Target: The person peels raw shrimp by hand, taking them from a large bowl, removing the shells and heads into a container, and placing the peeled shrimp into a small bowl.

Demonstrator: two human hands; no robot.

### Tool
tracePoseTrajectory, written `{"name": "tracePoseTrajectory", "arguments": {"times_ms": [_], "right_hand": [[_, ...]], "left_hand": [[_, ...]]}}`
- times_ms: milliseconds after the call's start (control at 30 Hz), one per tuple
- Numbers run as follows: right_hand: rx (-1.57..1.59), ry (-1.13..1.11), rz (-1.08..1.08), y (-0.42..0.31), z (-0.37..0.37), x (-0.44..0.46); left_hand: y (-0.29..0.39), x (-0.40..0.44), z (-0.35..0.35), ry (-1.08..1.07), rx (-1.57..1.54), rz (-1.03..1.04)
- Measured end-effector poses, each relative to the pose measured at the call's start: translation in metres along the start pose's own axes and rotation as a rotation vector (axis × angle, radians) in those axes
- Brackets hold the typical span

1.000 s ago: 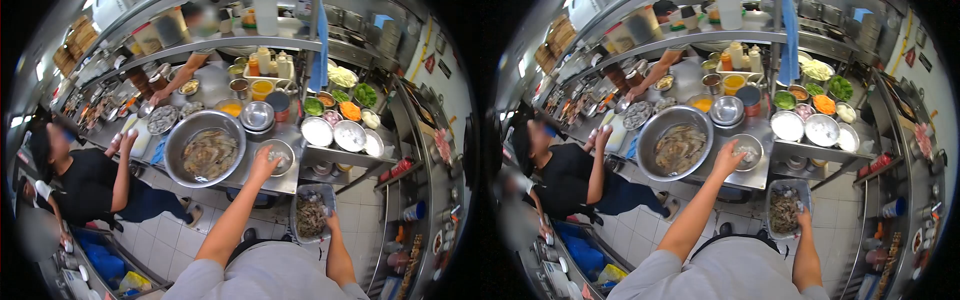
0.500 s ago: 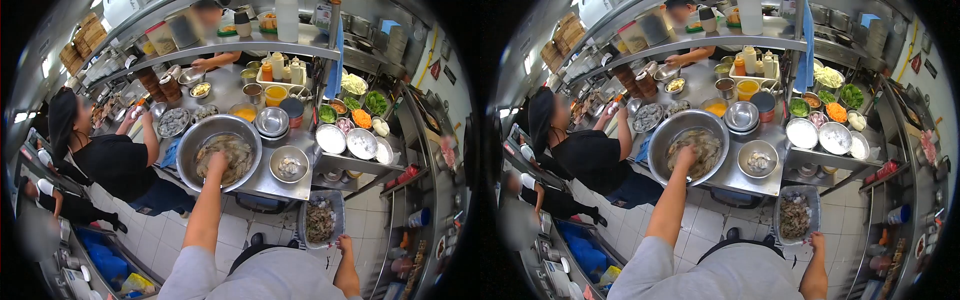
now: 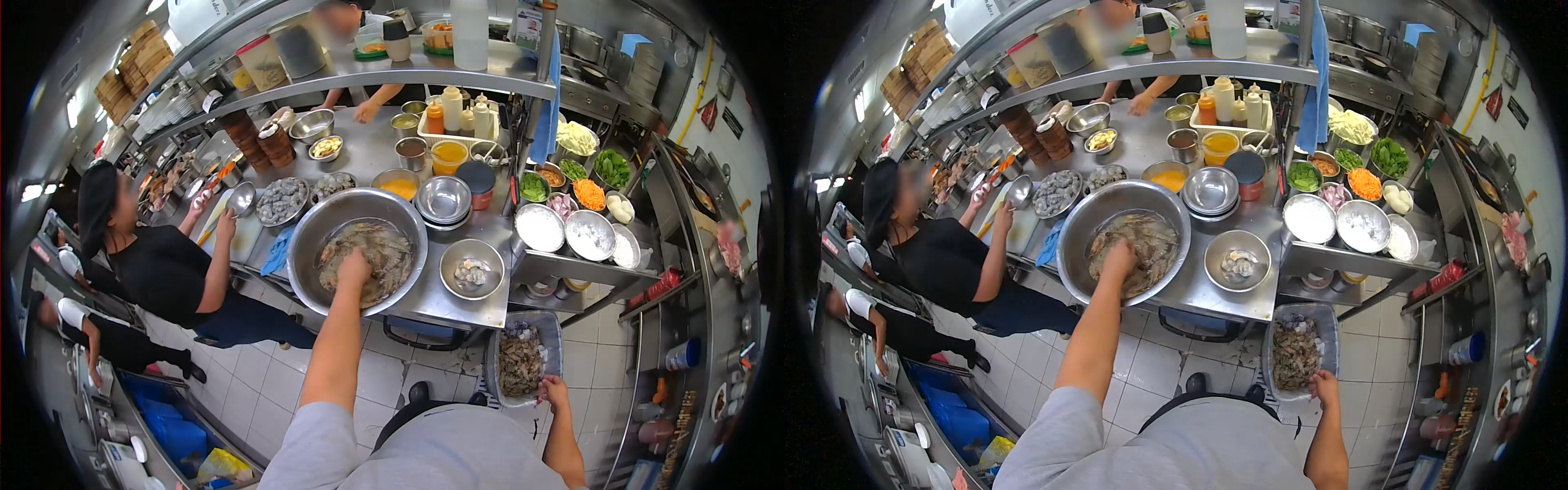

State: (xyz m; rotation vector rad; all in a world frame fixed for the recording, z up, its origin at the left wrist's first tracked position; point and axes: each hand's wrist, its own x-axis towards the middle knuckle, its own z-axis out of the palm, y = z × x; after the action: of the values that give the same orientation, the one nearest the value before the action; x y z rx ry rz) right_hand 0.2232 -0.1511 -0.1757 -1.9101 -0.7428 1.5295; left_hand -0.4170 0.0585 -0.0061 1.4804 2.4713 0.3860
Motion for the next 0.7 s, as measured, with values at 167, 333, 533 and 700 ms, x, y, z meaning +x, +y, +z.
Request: {"name": "tracePoseTrajectory", "arguments": {"times_ms": [167, 333, 533, 700], "right_hand": [[0.036, -0.064, -0.143, -0.072, 0.024, -0.016], [0.112, -0.110, -0.516, -0.178, 0.073, -0.056], [-0.403, -0.087, -1.164, -0.292, 0.106, -0.133], [-0.444, -0.210, -1.014, -0.274, 0.100, -0.106]], "left_hand": [[0.002, -0.027, -0.073, 0.001, -0.504, 0.091], [0.055, -0.079, -0.107, -0.314, -1.265, 0.055], [0.174, -0.162, -0.068, -0.844, -1.213, 0.348], [0.242, -0.210, 0.002, -1.055, -0.972, 0.529]]}}
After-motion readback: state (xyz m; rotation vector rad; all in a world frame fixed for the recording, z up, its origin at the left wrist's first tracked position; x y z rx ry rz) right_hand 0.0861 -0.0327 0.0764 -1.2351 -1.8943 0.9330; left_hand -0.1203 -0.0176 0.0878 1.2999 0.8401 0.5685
